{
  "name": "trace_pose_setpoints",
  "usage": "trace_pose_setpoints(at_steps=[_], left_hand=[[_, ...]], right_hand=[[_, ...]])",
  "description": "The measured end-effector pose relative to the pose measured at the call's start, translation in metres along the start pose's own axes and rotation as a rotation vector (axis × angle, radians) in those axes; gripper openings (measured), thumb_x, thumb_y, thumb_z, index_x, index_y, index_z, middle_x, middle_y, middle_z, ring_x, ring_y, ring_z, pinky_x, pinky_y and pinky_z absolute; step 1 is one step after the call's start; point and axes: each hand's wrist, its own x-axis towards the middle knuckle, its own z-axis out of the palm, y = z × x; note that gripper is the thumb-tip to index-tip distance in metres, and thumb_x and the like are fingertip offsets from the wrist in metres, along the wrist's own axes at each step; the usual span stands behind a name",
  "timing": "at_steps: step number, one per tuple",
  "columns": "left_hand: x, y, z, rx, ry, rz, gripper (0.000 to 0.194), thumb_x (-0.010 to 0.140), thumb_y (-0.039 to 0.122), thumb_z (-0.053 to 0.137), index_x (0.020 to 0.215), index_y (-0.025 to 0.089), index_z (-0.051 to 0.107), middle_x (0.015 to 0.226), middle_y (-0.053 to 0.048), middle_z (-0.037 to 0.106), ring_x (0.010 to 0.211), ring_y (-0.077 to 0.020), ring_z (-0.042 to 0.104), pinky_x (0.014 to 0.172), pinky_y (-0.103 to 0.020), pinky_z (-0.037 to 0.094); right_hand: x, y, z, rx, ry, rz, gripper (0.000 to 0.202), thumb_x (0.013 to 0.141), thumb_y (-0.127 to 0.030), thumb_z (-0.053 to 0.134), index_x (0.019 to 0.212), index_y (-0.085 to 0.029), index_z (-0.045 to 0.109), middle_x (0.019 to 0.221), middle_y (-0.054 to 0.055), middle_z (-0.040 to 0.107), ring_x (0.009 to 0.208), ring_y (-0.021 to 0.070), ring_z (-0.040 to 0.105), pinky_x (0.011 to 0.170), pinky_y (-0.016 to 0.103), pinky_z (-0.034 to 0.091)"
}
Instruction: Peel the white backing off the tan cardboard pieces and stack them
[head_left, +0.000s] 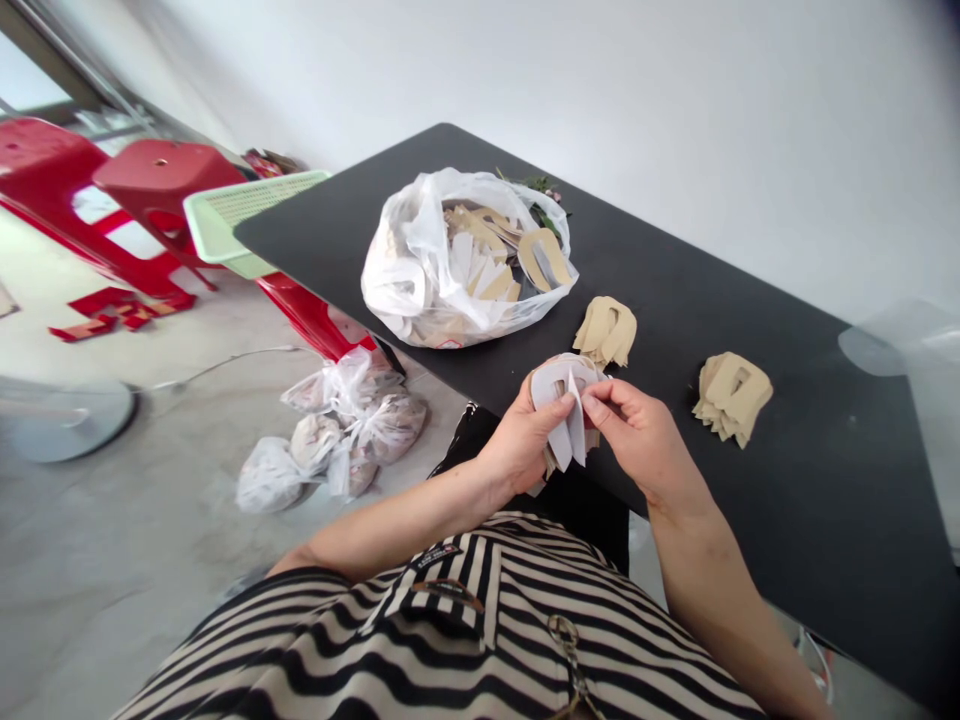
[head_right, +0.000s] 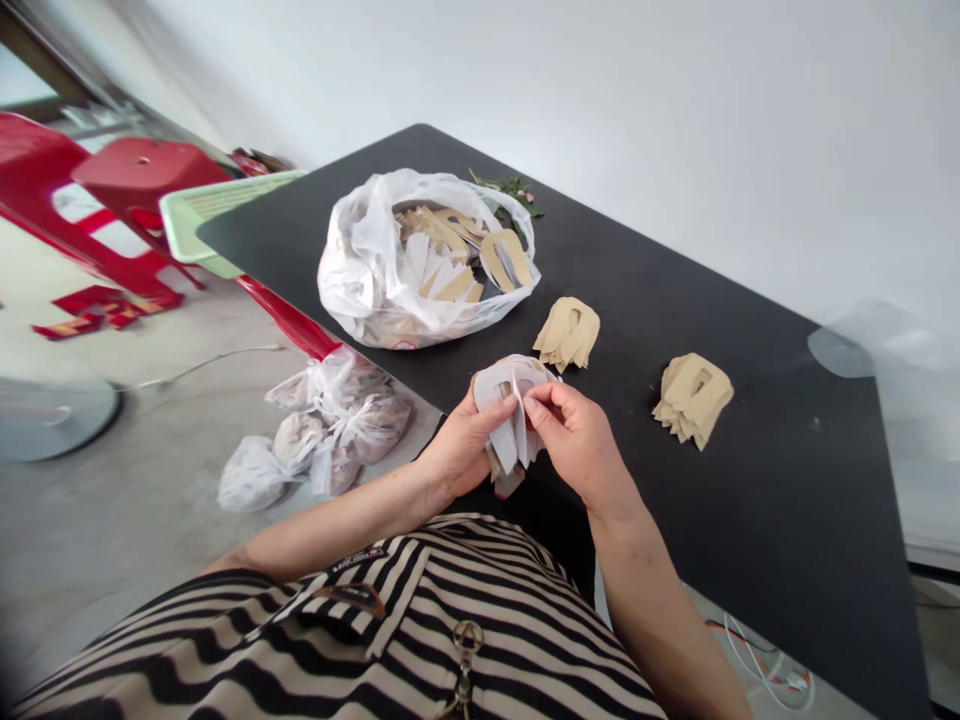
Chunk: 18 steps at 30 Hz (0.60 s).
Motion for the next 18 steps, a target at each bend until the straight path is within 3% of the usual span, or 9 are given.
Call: trace_pose_setpoints(at_steps=[5, 18], left_hand=[[0.0, -0.0001, 0.0, 0.001, 0.011, -0.004, 0.067, 0.071, 0.025, 0.09, 0.13, 0.023, 0.058, 0.1, -0.002, 0.072, 0.079, -0.0153, 0.069, 0.076, -0.029, 0.058], [-0.0014, 0.0009, 0.0009, 0.013, 0.001, -0.02, 0.073, 0.07, 0.028, 0.09, 0.134, 0.024, 0.055, 0.1, -0.002, 0.072, 0.072, -0.0155, 0.068, 0.068, -0.03, 0.059]], right_hand=[[0.0, 0.001, 0.0, 0.022, -0.001, 0.009, 0.023, 0.092, -0.043, 0.066, 0.095, -0.021, 0.072, 0.081, 0.003, 0.071, 0.072, 0.0187, 0.066, 0.065, 0.029, 0.053], [-0.0007, 0.0023, -0.0002, 0.029, 0.002, 0.007, 0.023, 0.092, -0.043, 0.066, 0.094, -0.021, 0.072, 0.081, 0.003, 0.072, 0.073, 0.0189, 0.066, 0.065, 0.029, 0.053]])
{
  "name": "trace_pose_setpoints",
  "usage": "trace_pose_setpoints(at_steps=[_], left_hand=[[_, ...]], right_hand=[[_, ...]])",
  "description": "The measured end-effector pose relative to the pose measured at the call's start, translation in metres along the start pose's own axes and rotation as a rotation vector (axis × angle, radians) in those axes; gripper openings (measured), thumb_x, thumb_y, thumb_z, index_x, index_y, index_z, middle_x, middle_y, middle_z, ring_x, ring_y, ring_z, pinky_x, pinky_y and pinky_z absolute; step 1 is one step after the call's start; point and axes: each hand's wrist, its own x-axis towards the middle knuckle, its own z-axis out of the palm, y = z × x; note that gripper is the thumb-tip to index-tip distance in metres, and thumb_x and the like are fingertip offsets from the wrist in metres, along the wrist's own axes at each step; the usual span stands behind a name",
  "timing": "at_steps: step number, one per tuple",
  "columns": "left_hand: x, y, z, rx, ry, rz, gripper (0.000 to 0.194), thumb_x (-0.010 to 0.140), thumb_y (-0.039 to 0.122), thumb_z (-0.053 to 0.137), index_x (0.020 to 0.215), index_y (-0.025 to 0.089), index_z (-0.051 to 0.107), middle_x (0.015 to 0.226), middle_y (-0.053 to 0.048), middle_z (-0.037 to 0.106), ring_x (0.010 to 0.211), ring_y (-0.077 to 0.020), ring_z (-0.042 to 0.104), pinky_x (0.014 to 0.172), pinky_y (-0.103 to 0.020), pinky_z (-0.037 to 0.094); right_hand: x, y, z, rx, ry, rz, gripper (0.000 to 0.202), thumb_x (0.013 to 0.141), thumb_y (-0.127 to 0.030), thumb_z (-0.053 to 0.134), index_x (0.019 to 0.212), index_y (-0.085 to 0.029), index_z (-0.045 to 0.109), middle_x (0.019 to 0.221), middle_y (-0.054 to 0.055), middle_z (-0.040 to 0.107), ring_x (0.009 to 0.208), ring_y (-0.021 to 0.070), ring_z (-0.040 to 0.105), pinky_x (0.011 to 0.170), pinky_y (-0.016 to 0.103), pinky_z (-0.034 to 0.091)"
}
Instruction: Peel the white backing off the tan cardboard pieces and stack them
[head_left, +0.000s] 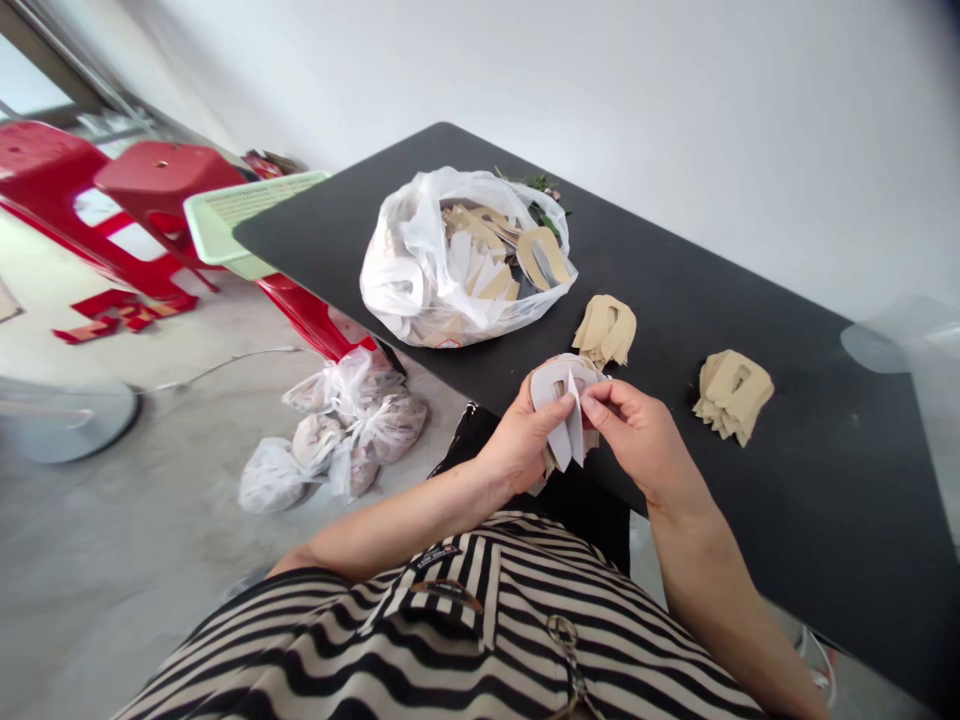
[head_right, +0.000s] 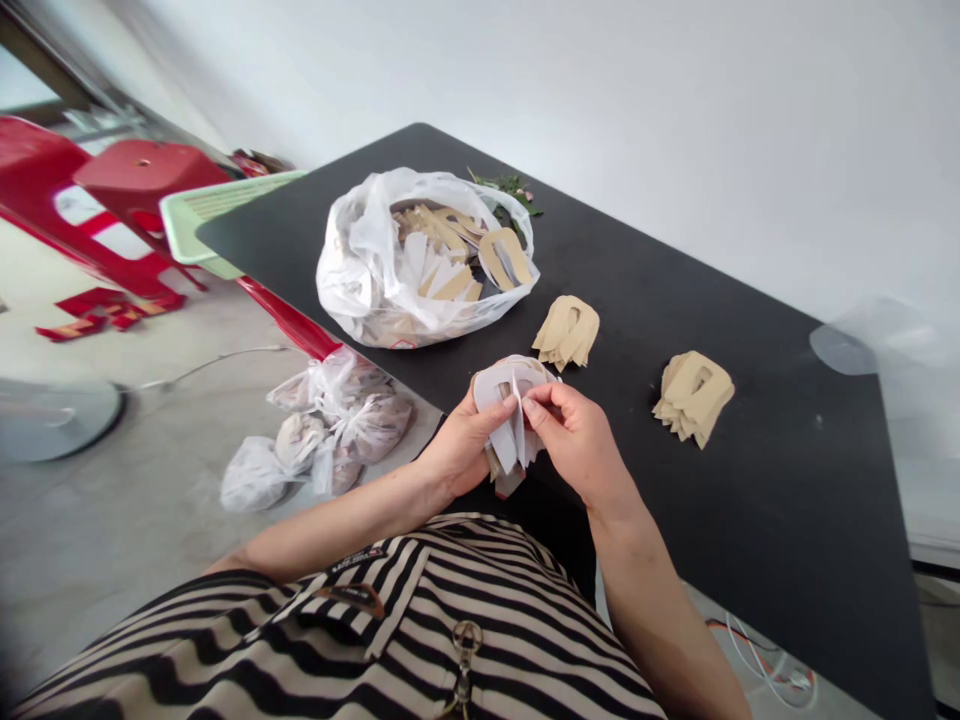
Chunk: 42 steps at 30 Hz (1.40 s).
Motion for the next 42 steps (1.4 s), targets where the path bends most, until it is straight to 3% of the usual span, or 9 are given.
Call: trace_pose_setpoints(at_steps=[4, 17, 35, 42], left_hand=[[0.0004, -0.0006, -0.0004, 0.0, -0.006, 0.008, 0.071, 0.071, 0.028, 0.09, 0.134, 0.024, 0.055, 0.096, -0.001, 0.071, 0.073, -0.0162, 0.069, 0.066, -0.03, 0.06], [0.0039, -0.003, -0.002, -0.018, 0.024, 0.022, 0.072, 0.068, 0.025, 0.092, 0.131, 0.023, 0.058, 0.106, -0.003, 0.073, 0.089, -0.0197, 0.072, 0.082, -0.034, 0.06], [0.0061, -0.005, -0.0036, 0.012, 0.006, 0.02, 0.07, 0.07, 0.028, 0.091, 0.132, 0.024, 0.058, 0.108, -0.004, 0.073, 0.087, -0.0201, 0.072, 0.078, -0.034, 0.06], [0.0057, -0.0052, -0.0013, -0.03, 0.021, 0.013, 0.069, 0.07, 0.025, 0.091, 0.131, 0.022, 0.06, 0.103, -0.002, 0.074, 0.086, -0.0169, 0.071, 0.081, -0.03, 0.058]], right_hand=[[0.0009, 0.0017, 0.0004, 0.003, -0.002, -0.002, 0.024, 0.092, -0.044, 0.066, 0.095, -0.021, 0.072, 0.081, 0.003, 0.072, 0.072, 0.0189, 0.066, 0.064, 0.029, 0.053], [0.0017, 0.0019, 0.0002, 0.011, -0.005, 0.004, 0.023, 0.092, -0.045, 0.066, 0.094, -0.022, 0.072, 0.082, 0.003, 0.072, 0.072, 0.0191, 0.065, 0.064, 0.03, 0.053], [0.0032, 0.0027, -0.001, -0.011, -0.007, -0.005, 0.024, 0.092, -0.045, 0.065, 0.09, -0.022, 0.071, 0.079, 0.002, 0.07, 0.068, 0.0182, 0.062, 0.061, 0.029, 0.051], [-0.0003, -0.0004, 0.0049, -0.216, 0.082, -0.103, 0.014, 0.093, -0.036, 0.062, 0.09, -0.023, 0.068, 0.082, 0.003, 0.069, 0.067, 0.0175, 0.062, 0.064, 0.03, 0.051]])
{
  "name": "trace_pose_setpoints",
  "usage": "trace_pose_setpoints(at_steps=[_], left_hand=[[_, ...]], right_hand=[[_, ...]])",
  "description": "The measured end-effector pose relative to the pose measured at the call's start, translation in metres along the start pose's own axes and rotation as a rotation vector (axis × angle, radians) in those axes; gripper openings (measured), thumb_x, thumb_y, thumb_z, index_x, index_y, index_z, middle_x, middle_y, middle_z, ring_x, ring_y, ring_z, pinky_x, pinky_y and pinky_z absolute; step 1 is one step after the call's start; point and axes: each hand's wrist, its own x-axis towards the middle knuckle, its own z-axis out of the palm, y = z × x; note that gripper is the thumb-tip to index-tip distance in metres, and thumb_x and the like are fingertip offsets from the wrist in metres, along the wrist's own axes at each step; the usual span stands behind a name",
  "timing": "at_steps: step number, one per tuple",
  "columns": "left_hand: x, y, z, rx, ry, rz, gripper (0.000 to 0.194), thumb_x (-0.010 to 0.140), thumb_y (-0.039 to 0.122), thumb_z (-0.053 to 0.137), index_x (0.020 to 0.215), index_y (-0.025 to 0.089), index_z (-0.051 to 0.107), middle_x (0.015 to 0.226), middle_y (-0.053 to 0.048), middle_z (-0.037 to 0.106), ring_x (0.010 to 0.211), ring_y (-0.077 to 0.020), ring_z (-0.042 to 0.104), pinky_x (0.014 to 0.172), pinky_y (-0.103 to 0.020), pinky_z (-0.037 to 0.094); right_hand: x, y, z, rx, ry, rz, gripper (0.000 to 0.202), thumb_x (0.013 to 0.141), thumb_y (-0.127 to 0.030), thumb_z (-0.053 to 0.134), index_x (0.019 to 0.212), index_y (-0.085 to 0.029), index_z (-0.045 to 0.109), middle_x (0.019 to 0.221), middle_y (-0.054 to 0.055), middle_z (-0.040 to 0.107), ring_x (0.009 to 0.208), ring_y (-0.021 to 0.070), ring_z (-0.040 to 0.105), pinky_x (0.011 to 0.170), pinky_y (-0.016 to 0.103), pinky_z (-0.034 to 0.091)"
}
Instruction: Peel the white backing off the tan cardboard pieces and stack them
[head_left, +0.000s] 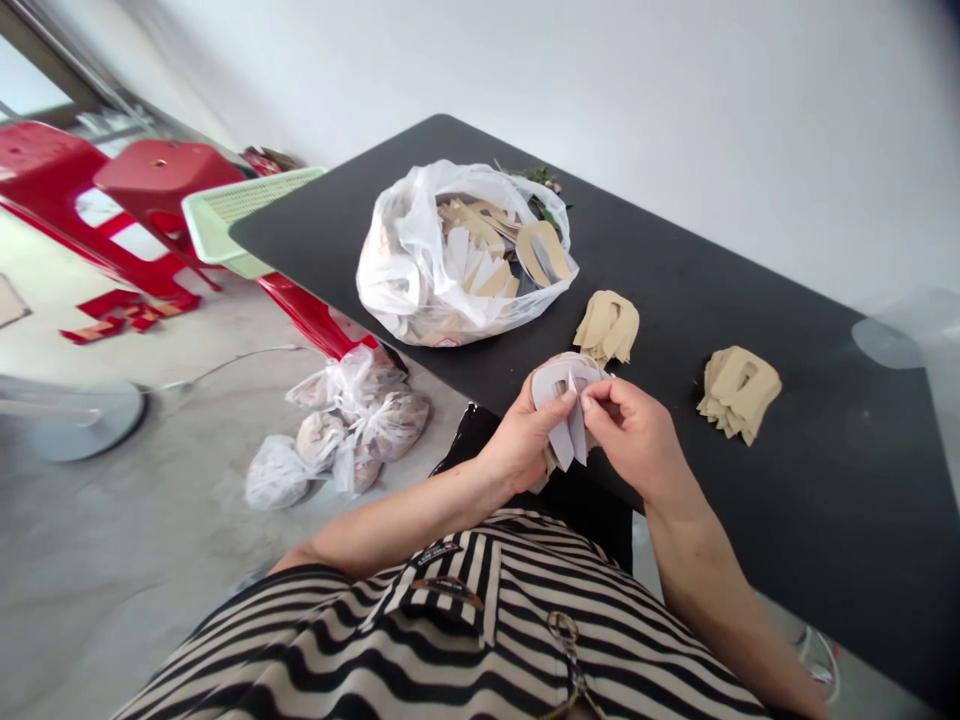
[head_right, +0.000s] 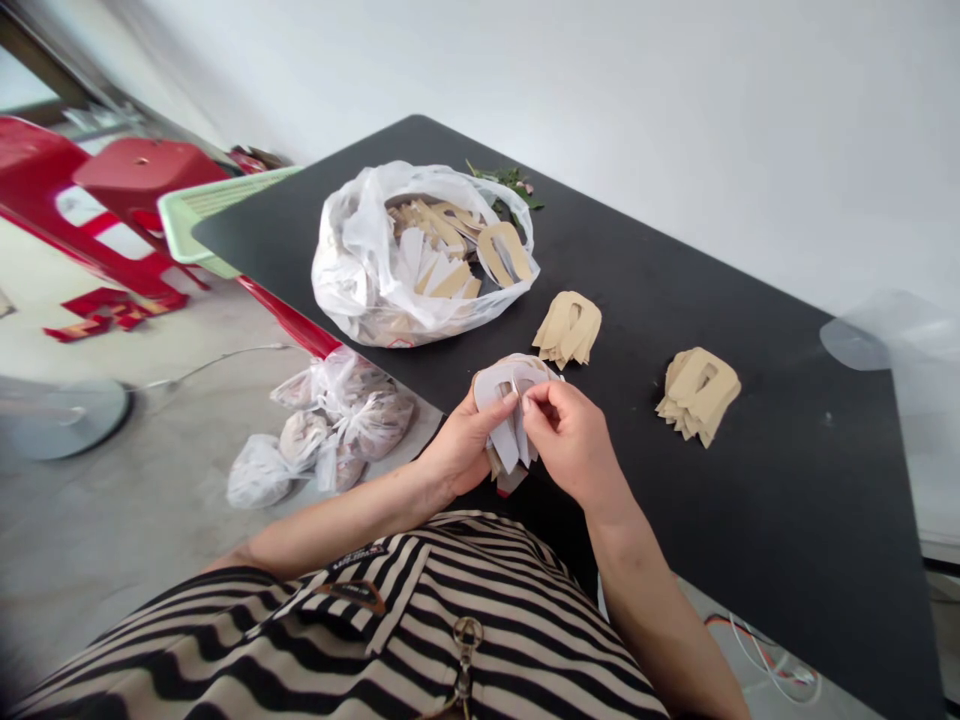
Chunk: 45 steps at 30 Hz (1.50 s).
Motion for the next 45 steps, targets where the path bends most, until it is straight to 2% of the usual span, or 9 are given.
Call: trace_pose_setpoints(at_steps=[5, 10, 15, 19, 25, 30, 35, 40, 45], left_hand=[[-0.001, -0.001, 0.001, 0.021, -0.032, 0.019, 0.073, 0.069, 0.026, 0.092, 0.134, 0.023, 0.06, 0.108, -0.004, 0.075, 0.095, -0.0176, 0.072, 0.09, -0.03, 0.056], [-0.003, 0.001, -0.001, 0.003, -0.038, -0.011, 0.066, 0.076, 0.024, 0.086, 0.136, 0.023, 0.059, 0.11, -0.004, 0.075, 0.093, -0.0177, 0.071, 0.089, -0.031, 0.056], [-0.002, 0.005, -0.003, -0.041, 0.157, -0.086, 0.046, 0.08, 0.017, 0.071, 0.126, 0.017, 0.066, 0.084, -0.003, 0.074, 0.072, -0.0175, 0.069, 0.075, -0.029, 0.056], [-0.001, 0.01, 0.0, -0.088, 0.245, -0.177, 0.041, 0.082, 0.016, 0.062, 0.123, 0.015, 0.067, 0.081, -0.004, 0.075, 0.07, -0.0195, 0.069, 0.076, -0.031, 0.056], [-0.005, 0.015, 0.001, -0.08, 0.234, -0.221, 0.041, 0.084, 0.022, 0.061, 0.123, 0.01, 0.066, 0.09, -0.011, 0.077, 0.078, -0.0257, 0.074, 0.077, -0.036, 0.059], [-0.004, 0.016, 0.001, -0.09, 0.236, -0.196, 0.052, 0.08, 0.021, 0.065, 0.132, 0.012, 0.061, 0.095, -0.011, 0.078, 0.08, -0.0263, 0.075, 0.078, -0.037, 0.06], [-0.004, 0.014, 0.006, -0.09, 0.243, -0.208, 0.052, 0.082, 0.017, 0.063, 0.134, 0.014, 0.061, 0.097, -0.01, 0.078, 0.078, -0.0238, 0.075, 0.074, -0.034, 0.061], [-0.005, 0.012, 0.011, -0.082, 0.242, -0.198, 0.05, 0.082, 0.015, 0.063, 0.132, 0.012, 0.063, 0.099, -0.011, 0.078, 0.081, -0.0234, 0.076, 0.078, -0.033, 0.062], [-0.001, 0.009, 0.011, -0.039, 0.275, -0.182, 0.047, 0.083, 0.018, 0.064, 0.13, 0.011, 0.064, 0.093, -0.011, 0.079, 0.078, -0.0247, 0.076, 0.076, -0.035, 0.063]], right_hand=[[-0.003, -0.004, 0.004, -0.141, 0.028, -0.14, 0.009, 0.093, -0.027, 0.059, 0.091, -0.024, 0.067, 0.089, 0.004, 0.069, 0.078, 0.0187, 0.063, 0.072, 0.032, 0.051], [-0.003, -0.001, 0.002, -0.078, 0.01, -0.057, 0.013, 0.094, -0.033, 0.06, 0.087, -0.023, 0.065, 0.079, 0.002, 0.067, 0.067, 0.0167, 0.061, 0.064, 0.03, 0.049], [-0.006, 0.002, 0.002, 0.066, 0.025, 0.019, 0.016, 0.096, -0.037, 0.059, 0.089, -0.024, 0.062, 0.07, -0.001, 0.061, 0.057, 0.0146, 0.057, 0.052, 0.027, 0.047], [-0.011, 0.001, 0.001, 0.129, 0.059, 0.056, 0.016, 0.097, -0.039, 0.059, 0.091, -0.025, 0.061, 0.071, -0.002, 0.062, 0.056, 0.0145, 0.056, 0.05, 0.027, 0.046], [-0.023, -0.003, -0.012, 0.05, 0.248, 0.018, 0.014, 0.094, -0.038, 0.064, 0.097, -0.024, 0.066, 0.084, 0.001, 0.069, 0.068, 0.0155, 0.062, 0.059, 0.028, 0.05], [-0.026, 0.009, -0.032, 0.119, 0.447, 0.0, 0.018, 0.088, -0.034, 0.071, 0.102, -0.023, 0.066, 0.094, 0.003, 0.071, 0.073, 0.0144, 0.063, 0.064, 0.028, 0.052], [-0.026, 0.023, -0.044, 0.094, 0.464, 0.0, 0.017, 0.09, -0.034, 0.068, 0.104, -0.024, 0.073, 0.095, 0.003, 0.071, 0.077, 0.0156, 0.063, 0.07, 0.03, 0.053], [-0.03, 0.03, -0.05, 0.032, 0.433, -0.008, 0.019, 0.092, -0.032, 0.063, 0.105, -0.026, 0.076, 0.109, 0.005, 0.074, 0.098, 0.0221, 0.069, 0.092, 0.041, 0.054], [-0.041, 0.054, -0.068, 0.041, 0.522, -0.006, 0.02, 0.092, -0.034, 0.064, 0.106, -0.025, 0.076, 0.111, 0.005, 0.075, 0.104, 0.0232, 0.069, 0.098, 0.042, 0.052]])
